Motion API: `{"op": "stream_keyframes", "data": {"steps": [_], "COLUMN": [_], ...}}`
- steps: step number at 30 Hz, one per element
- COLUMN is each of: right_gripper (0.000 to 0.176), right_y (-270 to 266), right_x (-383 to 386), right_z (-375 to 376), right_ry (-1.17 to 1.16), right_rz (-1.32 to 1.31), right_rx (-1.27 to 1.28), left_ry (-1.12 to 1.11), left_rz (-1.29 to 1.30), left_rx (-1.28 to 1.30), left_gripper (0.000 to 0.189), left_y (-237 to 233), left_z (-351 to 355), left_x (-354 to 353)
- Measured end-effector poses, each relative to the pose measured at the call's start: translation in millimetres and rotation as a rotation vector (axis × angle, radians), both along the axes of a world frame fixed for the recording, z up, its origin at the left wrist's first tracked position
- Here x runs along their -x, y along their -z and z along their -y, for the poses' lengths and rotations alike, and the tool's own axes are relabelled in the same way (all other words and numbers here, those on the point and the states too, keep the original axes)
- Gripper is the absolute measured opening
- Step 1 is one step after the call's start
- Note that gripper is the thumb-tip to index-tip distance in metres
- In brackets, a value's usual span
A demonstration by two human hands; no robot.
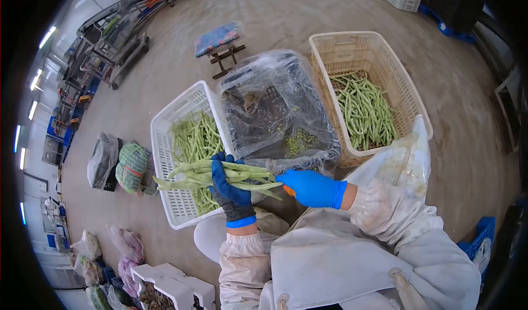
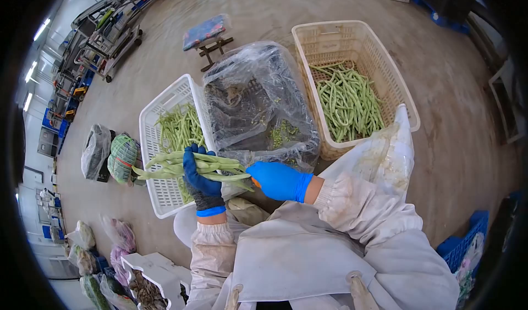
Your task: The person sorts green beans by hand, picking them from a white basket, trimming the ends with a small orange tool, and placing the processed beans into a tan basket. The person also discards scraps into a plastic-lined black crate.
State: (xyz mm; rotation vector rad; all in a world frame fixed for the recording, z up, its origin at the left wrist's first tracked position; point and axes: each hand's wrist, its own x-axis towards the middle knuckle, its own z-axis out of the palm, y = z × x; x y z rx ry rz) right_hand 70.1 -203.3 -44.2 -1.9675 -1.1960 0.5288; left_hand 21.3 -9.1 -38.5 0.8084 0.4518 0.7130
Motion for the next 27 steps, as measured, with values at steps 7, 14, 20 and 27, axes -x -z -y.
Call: {"op": "stream_keyframes", "data": {"steps": [7, 14, 20, 27], "right_gripper": [0.024, 0.014, 0.023, 0.033], "right_y": [-0.7, -15.1, 27.9, 17.8], "right_x": [8.4, 17.8, 3.1, -77.2], "right_z": [-2.9, 7.9, 36.2, 50.6], "right_ry": [0.015, 0.141, 0.563, 0.696], "right_rz": [0.288, -0.08, -0.995, 0.154], "right_rx": [0.003, -0.326, -0.623, -0.518], "left_ry": [0.001, 0.15, 0.253, -0.011], "left_rz": [-0.048, 0.133, 0.396, 0.272], "left_rx": [0.068, 0.285, 0.19, -0.077], "left_gripper": [0.03, 0.031, 0.03, 0.026], "left_y": [0.8, -6.5, 21.1, 5.2], "left_z": [-2.2, 8.2, -54.9, -122.1], "left_x": [-0.1, 2.1, 7.4, 9.8]}}
